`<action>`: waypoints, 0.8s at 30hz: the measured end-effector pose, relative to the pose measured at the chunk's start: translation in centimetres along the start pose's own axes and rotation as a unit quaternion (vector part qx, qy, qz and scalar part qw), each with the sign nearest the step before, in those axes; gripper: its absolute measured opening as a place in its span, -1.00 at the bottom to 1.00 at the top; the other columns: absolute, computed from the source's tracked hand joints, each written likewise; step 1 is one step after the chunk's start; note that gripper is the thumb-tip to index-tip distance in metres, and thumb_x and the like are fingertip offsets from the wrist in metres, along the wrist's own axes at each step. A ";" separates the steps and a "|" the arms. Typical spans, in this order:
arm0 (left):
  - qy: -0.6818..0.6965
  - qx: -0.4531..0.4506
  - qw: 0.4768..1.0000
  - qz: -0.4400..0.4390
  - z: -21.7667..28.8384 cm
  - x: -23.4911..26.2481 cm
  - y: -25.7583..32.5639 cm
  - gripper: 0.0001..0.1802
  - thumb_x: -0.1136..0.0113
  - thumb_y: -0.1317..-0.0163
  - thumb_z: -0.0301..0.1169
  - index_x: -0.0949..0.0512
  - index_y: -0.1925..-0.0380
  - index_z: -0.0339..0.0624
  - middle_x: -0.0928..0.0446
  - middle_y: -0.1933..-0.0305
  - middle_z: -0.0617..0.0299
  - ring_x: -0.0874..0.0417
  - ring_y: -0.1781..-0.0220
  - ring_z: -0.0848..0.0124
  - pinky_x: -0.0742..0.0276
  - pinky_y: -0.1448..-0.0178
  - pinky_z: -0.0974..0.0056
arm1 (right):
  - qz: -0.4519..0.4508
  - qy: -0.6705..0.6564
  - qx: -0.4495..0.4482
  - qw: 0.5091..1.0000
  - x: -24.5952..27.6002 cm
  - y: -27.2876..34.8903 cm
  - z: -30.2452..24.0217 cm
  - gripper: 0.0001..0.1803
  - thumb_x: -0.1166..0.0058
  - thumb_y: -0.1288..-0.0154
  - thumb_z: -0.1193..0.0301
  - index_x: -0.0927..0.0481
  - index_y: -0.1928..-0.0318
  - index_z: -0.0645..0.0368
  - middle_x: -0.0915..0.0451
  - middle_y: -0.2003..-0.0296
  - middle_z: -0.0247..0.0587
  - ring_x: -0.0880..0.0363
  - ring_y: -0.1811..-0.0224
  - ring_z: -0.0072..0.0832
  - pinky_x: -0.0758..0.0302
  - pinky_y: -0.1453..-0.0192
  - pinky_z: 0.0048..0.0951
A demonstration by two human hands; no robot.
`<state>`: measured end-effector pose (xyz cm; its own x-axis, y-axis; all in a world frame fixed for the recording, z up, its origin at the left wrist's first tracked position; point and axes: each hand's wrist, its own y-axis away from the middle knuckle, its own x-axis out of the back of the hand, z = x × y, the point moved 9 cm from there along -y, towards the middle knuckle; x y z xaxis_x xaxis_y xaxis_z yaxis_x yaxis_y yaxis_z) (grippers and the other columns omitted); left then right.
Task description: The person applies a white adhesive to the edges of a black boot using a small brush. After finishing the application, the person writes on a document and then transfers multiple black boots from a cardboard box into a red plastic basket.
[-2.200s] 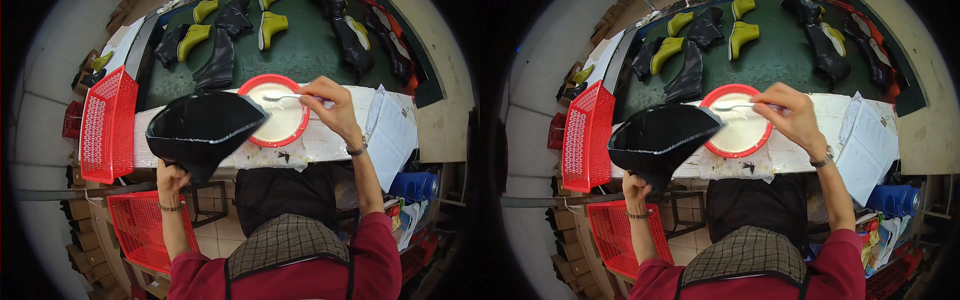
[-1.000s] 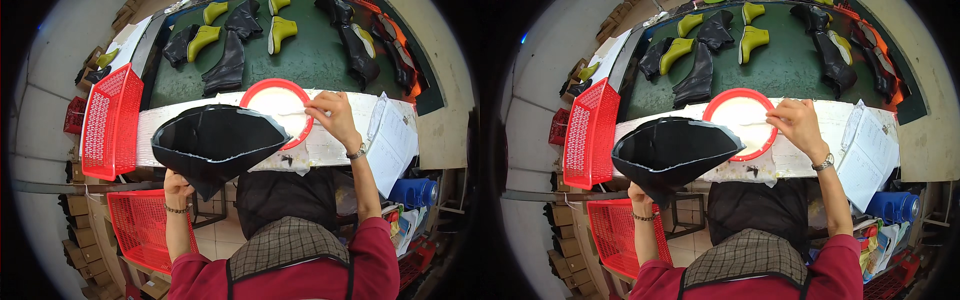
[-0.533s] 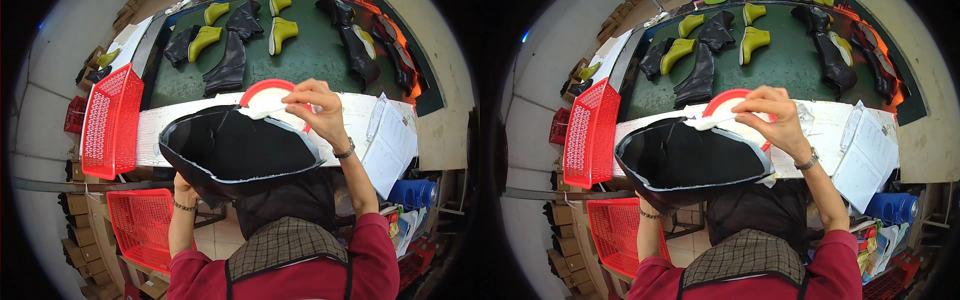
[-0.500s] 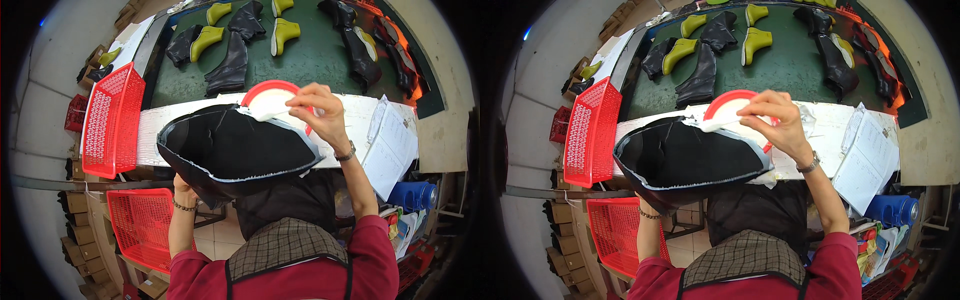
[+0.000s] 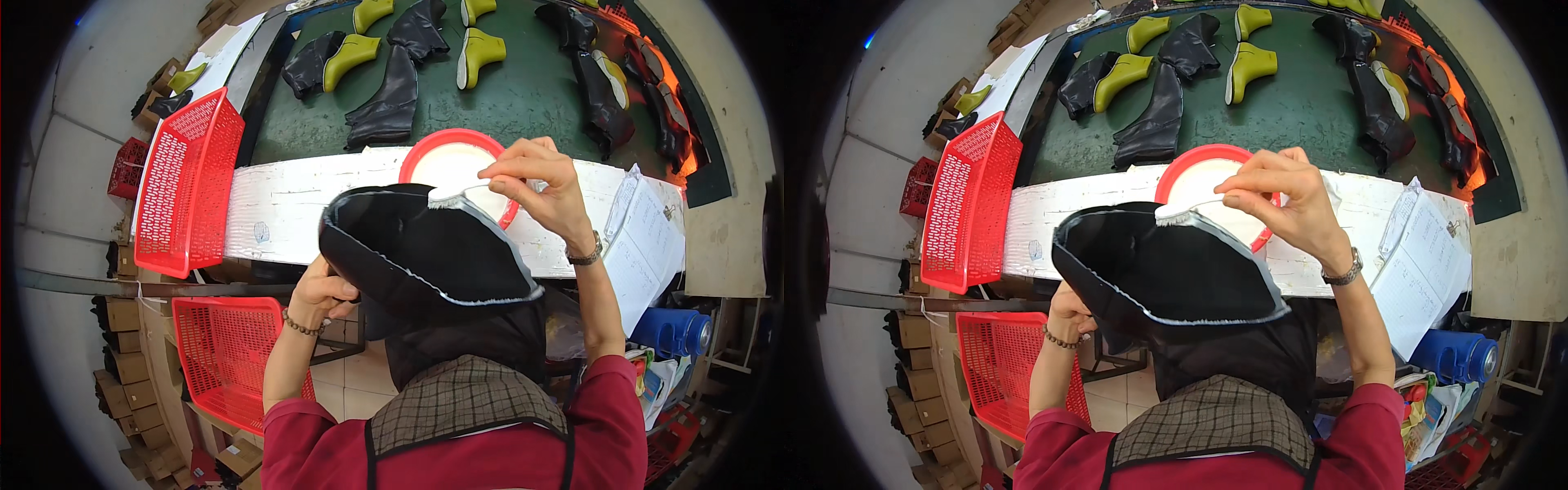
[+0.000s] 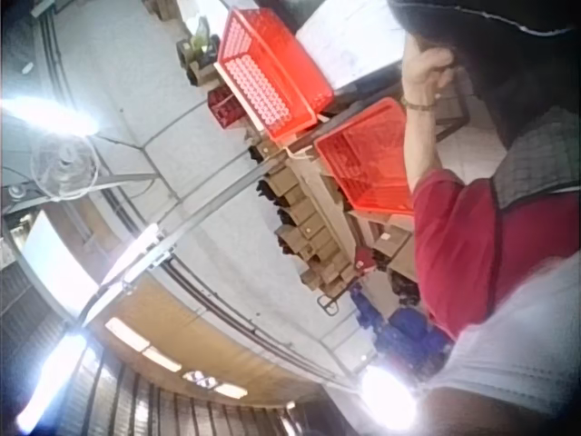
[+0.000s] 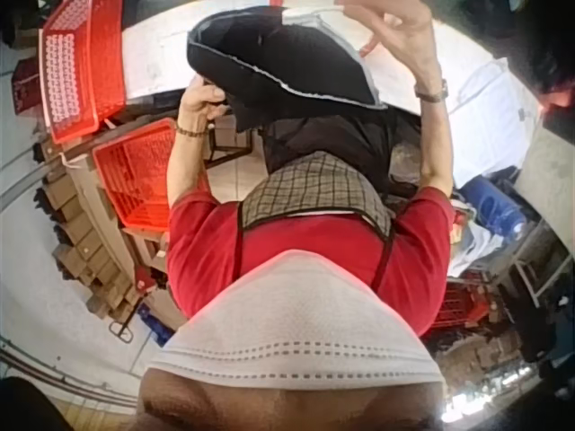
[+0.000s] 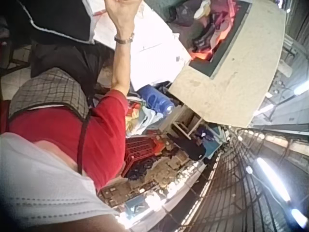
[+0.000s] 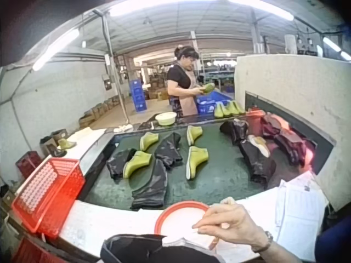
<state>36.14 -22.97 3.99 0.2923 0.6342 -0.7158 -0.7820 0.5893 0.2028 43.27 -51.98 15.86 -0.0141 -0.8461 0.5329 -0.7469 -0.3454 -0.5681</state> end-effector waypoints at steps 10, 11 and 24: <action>-0.013 0.170 0.985 -0.031 -3.9 -2.6 -2.0 -0.32 -0.27 -0.06 -0.70 -0.34 -0.26 -0.40 -0.64 0.14 -0.07 -0.43 0.74 0.52 -0.21 0.82 0.45 | -0.062 -0.027 0.102 0.993 -2.7 -4.4 -2.6 -0.85 -0.44 -0.17 0.37 -0.83 0.23 0.02 -0.68 0.34 -0.49 -0.50 0.31 -0.61 -0.20 0.01 -0.43; 0.003 0.148 0.988 -0.045 -3.6 -2.3 -2.1 -0.34 -0.26 -0.06 -0.70 -0.35 -0.24 -0.42 -0.65 0.19 -0.04 -0.46 0.74 0.46 -0.28 0.79 0.41 | -0.060 -0.025 0.112 0.992 -2.8 -4.8 -2.9 -0.85 -0.43 -0.16 0.41 -0.82 0.22 0.04 -0.68 0.34 -0.46 -0.53 0.29 -0.59 -0.23 0.00 -0.43; -0.108 -0.298 0.898 0.305 16.7 17.2 -2.8 -0.61 -0.36 -0.30 -0.44 -0.55 -0.12 -0.05 -0.65 0.13 0.33 -0.67 0.24 0.45 -0.60 0.45 0.25 | 0.124 0.055 -0.162 0.977 0.5 10.4 14.0 -0.91 -0.20 -0.31 0.53 -0.74 0.30 0.26 -0.67 0.32 -0.20 -0.60 0.31 -0.42 -0.48 0.22 -0.39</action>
<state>52.57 -5.30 2.28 -0.2403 0.8687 -0.4332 -0.9700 -0.2317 0.0735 44.79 -61.70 1.45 -0.2800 -0.8325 0.4781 -0.8823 0.0268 -0.4700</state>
